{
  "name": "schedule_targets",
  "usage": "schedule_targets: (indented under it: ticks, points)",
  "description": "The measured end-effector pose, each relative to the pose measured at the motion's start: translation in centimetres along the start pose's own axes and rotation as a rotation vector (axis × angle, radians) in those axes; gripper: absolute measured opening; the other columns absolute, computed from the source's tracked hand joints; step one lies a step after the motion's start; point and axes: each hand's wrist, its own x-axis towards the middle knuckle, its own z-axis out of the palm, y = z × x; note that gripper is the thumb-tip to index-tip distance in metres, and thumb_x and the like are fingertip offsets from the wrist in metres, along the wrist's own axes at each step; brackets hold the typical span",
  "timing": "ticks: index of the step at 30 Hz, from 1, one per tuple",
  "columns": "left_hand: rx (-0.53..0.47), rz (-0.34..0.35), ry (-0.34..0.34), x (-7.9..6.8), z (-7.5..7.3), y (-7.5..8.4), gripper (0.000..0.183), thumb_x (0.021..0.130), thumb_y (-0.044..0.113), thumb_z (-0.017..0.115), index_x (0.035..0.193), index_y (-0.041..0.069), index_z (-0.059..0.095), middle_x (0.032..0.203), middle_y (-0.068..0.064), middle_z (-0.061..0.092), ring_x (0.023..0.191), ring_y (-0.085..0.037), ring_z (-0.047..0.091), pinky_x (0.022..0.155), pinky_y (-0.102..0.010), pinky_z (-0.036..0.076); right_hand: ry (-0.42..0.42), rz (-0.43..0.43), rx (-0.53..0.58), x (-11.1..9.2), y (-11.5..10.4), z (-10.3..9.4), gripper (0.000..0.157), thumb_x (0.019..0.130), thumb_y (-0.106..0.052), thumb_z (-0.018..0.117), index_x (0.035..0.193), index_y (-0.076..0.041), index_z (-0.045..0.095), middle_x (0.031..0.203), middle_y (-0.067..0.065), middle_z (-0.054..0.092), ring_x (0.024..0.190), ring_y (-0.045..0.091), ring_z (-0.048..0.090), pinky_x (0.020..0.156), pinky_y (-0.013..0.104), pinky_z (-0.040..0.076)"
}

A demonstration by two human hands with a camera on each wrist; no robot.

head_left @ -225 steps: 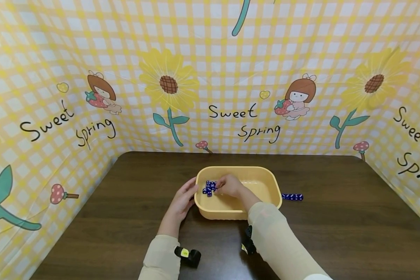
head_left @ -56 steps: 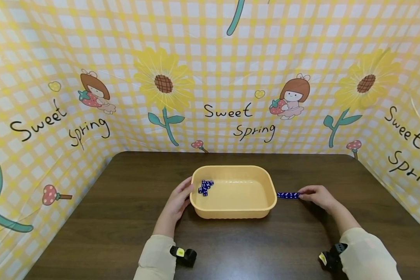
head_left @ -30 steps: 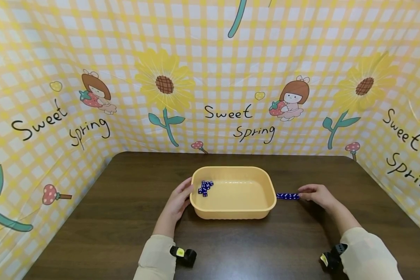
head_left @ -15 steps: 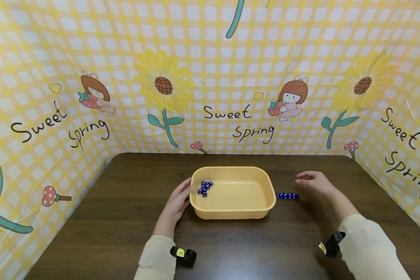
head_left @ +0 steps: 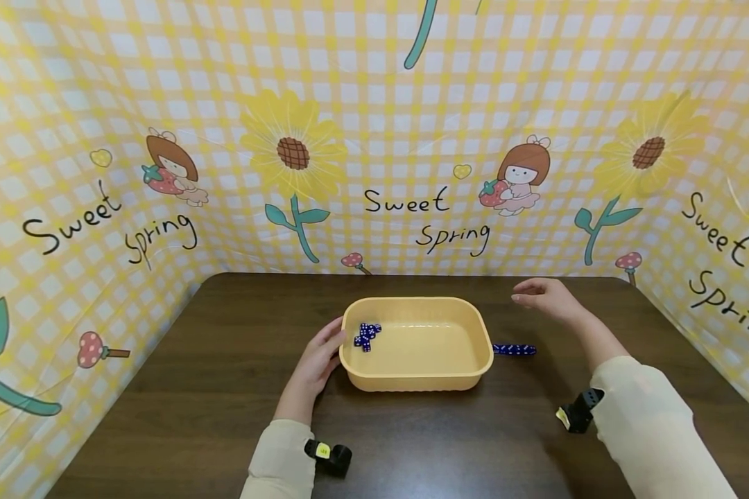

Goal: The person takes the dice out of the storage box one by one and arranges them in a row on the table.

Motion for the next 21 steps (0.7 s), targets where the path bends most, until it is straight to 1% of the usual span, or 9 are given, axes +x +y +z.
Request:
schedule_targets:
  ticks: [7,15,21]
  points:
    - [0.006,0.000,0.001,0.0,-0.1,0.0,0.043,0.088,0.013,0.048,0.129,0.005,0.038,0.130,-0.015,0.036,0.111,-0.029,0.039,0.087,-0.042,0.034,-0.012,-0.023,0.052,1.4,-1.5,0.8,0.038,0.085,-0.021,0.056,0.109,0.008,0.051,0.098,0.020,0.056,0.084,0.027,0.055,0.074,0.040,0.043]
    - [0.003,-0.010,0.002,0.0,0.0,0.1,0.043,0.089,0.013,0.048,0.130,0.006,0.038,0.130,-0.014,0.036,0.112,-0.028,0.038,0.086,-0.042,0.034,-0.026,-0.061,0.093,2.5,-2.9,2.3,0.036,0.084,-0.017,0.056,0.108,0.009,0.052,0.100,0.021,0.056,0.082,0.025,0.056,0.074,0.039,0.044]
    - [0.008,-0.004,-0.008,0.0,-0.1,0.1,0.043,0.089,0.013,0.047,0.130,0.005,0.037,0.131,-0.015,0.034,0.113,-0.030,0.037,0.087,-0.042,0.033,-0.039,-0.051,0.095,3.2,-4.1,3.6,0.035,0.083,-0.017,0.057,0.108,0.007,0.053,0.100,0.020,0.057,0.081,0.025,0.055,0.074,0.038,0.043]
